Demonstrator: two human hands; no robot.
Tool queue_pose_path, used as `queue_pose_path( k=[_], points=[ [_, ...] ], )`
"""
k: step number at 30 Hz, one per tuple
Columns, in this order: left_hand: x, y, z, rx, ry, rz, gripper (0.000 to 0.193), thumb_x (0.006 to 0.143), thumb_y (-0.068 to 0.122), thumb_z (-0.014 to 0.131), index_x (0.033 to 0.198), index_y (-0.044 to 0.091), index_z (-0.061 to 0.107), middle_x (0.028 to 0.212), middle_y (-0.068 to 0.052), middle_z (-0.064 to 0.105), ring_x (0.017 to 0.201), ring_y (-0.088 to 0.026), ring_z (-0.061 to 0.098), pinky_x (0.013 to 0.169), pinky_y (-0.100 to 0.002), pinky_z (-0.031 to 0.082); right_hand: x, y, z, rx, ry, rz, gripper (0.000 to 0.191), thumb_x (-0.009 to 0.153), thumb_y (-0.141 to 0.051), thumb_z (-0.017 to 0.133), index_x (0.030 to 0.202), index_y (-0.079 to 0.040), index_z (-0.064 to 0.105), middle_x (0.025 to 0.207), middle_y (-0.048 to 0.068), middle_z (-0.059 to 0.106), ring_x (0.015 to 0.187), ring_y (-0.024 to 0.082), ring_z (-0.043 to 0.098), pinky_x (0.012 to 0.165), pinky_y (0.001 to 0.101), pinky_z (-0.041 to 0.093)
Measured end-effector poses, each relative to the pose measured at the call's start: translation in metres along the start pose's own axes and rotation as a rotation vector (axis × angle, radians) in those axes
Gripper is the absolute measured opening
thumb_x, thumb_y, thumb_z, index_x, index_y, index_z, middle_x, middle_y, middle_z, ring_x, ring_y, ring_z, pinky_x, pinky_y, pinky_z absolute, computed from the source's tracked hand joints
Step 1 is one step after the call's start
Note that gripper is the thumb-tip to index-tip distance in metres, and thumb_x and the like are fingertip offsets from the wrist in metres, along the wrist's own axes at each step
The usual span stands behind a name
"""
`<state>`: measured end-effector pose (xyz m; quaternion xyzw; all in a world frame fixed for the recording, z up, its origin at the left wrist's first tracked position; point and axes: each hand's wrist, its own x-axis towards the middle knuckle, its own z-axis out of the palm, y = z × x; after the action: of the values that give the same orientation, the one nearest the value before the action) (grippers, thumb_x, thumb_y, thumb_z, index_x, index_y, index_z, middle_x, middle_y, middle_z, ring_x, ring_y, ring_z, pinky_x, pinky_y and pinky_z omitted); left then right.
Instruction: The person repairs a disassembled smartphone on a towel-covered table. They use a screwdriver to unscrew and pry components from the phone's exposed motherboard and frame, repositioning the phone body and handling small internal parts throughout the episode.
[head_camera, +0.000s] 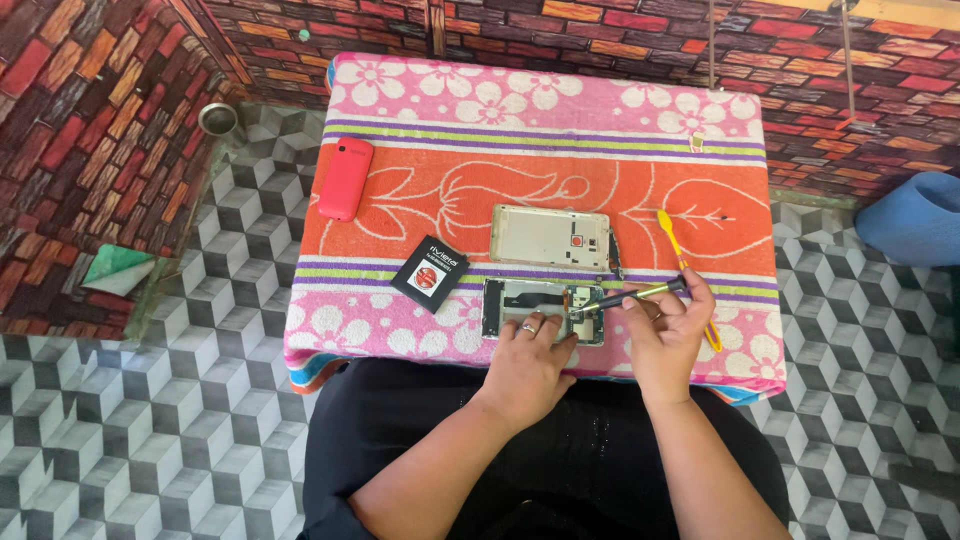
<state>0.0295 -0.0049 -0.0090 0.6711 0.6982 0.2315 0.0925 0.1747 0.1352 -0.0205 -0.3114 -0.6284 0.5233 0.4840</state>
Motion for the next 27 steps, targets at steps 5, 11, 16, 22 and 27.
queue_pose_path(
  k=[5,11,16,22,27],
  points=[
    [0.0014,0.0007,-0.0027,-0.002,-0.021,-0.003,0.055,0.079,0.034,0.078,0.128,0.009,0.069,0.139,-0.016,0.055,0.131,-0.035,0.049,0.104,-0.053,0.037,0.0018,0.0039,-0.0027,-0.026,0.03,0.056,0.071,0.096,0.012,0.064,0.15,-0.004,0.021,0.116,0.019,0.07,0.096,0.021,0.072,0.086,0.0295,0.06],
    [0.0012,0.0009,-0.0071,-0.002,-0.046,0.005,0.057,0.08,0.034,0.078,0.129,0.009,0.068,0.139,-0.016,0.054,0.132,-0.035,0.048,0.104,-0.052,0.036,0.0013,0.0044,-0.0015,-0.024,0.034,0.078,0.071,0.095,0.012,0.065,0.149,-0.003,0.022,0.114,0.019,0.071,0.095,0.019,0.072,0.085,0.0292,0.06],
    [0.0023,0.0015,-0.0083,0.003,-0.046,0.006,0.056,0.079,0.034,0.078,0.129,0.009,0.068,0.139,-0.016,0.054,0.132,-0.035,0.047,0.105,-0.053,0.036,0.0016,0.0039,-0.0019,-0.036,0.034,0.081,0.07,0.095,0.012,0.064,0.149,-0.004,0.022,0.114,0.019,0.071,0.096,0.02,0.072,0.086,0.0297,0.06],
    [0.0023,0.0015,-0.0084,0.008,-0.053,0.006,0.057,0.079,0.034,0.078,0.13,0.009,0.068,0.139,-0.016,0.054,0.132,-0.035,0.047,0.105,-0.053,0.036,0.0015,0.0031,-0.0004,-0.013,0.026,0.063,0.069,0.096,0.013,0.063,0.149,-0.004,0.022,0.118,0.02,0.069,0.099,0.021,0.072,0.089,0.0327,0.062],
    [0.0017,0.0009,-0.0076,0.005,-0.052,0.004,0.058,0.079,0.034,0.078,0.13,0.009,0.068,0.14,-0.016,0.054,0.132,-0.035,0.047,0.105,-0.052,0.036,0.0,0.0022,0.0018,-0.016,-0.003,0.032,0.068,0.097,0.013,0.062,0.149,-0.005,0.021,0.12,0.02,0.068,0.104,0.023,0.073,0.09,0.0317,0.06]
  ],
)
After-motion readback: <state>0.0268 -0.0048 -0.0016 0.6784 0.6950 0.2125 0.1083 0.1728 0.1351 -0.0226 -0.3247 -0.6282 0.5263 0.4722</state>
